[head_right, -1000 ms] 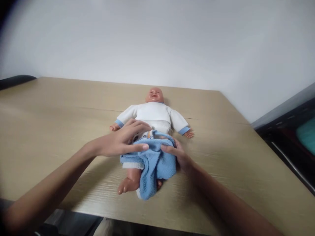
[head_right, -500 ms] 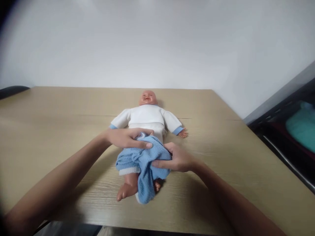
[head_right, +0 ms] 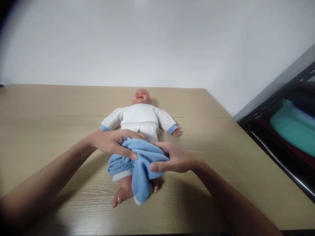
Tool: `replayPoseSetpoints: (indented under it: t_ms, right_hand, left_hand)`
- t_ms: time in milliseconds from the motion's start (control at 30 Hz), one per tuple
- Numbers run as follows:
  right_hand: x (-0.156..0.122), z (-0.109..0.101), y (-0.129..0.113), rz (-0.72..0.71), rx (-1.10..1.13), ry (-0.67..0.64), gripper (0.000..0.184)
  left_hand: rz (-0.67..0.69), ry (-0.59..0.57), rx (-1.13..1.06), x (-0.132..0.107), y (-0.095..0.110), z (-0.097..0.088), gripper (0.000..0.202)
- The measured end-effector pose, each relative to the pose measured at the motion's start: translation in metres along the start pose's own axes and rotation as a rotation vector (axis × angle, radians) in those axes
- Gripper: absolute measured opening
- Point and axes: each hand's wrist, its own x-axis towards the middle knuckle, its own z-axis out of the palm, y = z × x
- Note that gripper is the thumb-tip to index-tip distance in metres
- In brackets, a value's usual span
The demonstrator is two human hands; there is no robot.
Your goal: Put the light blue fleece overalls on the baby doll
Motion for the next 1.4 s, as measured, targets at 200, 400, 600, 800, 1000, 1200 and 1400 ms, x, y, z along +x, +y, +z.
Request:
replayPoseSetpoints:
  t_ms: [200, 400, 600, 800, 1000, 1200, 1400]
  right_hand:
    - [0.000, 0.001, 0.005, -0.084, -0.058, 0.185, 0.034]
    - [0.007, 0.007, 0.013, -0.087, 0.053, 0.413, 0.040]
    - [0.004, 0.010, -0.005, 0.001, -0.124, 0.252, 0.043]
    - [-0.004, 0.009, -0.012, 0.072, -0.097, 0.038, 0.041]
    - [0.001, 0.008, 0.016, -0.050, 0.277, 0.268, 0.047]
    - [-0.003, 0.011, 0.016, 0.082, 0.420, 0.194, 0.046]
    - [-0.005, 0.010, 0.002, 0.055, 0.261, -0.035, 0.059]
  left_hand:
    - [-0.069, 0.014, 0.031, -0.001, -0.001, 0.002, 0.032]
    - [-0.106, -0.063, 0.053, 0.002, -0.006, 0.006, 0.034]
    - [-0.076, 0.031, 0.051, 0.002, -0.001, 0.007, 0.029]
    - [-0.100, 0.046, 0.058, 0.003, 0.006, 0.014, 0.029]
    - [-0.135, -0.185, -0.120, 0.002, -0.003, 0.014, 0.026]
    - [-0.023, -0.102, -0.149, -0.001, -0.010, 0.011, 0.027]
    - [-0.054, -0.003, -0.115, -0.002, -0.016, 0.012, 0.040]
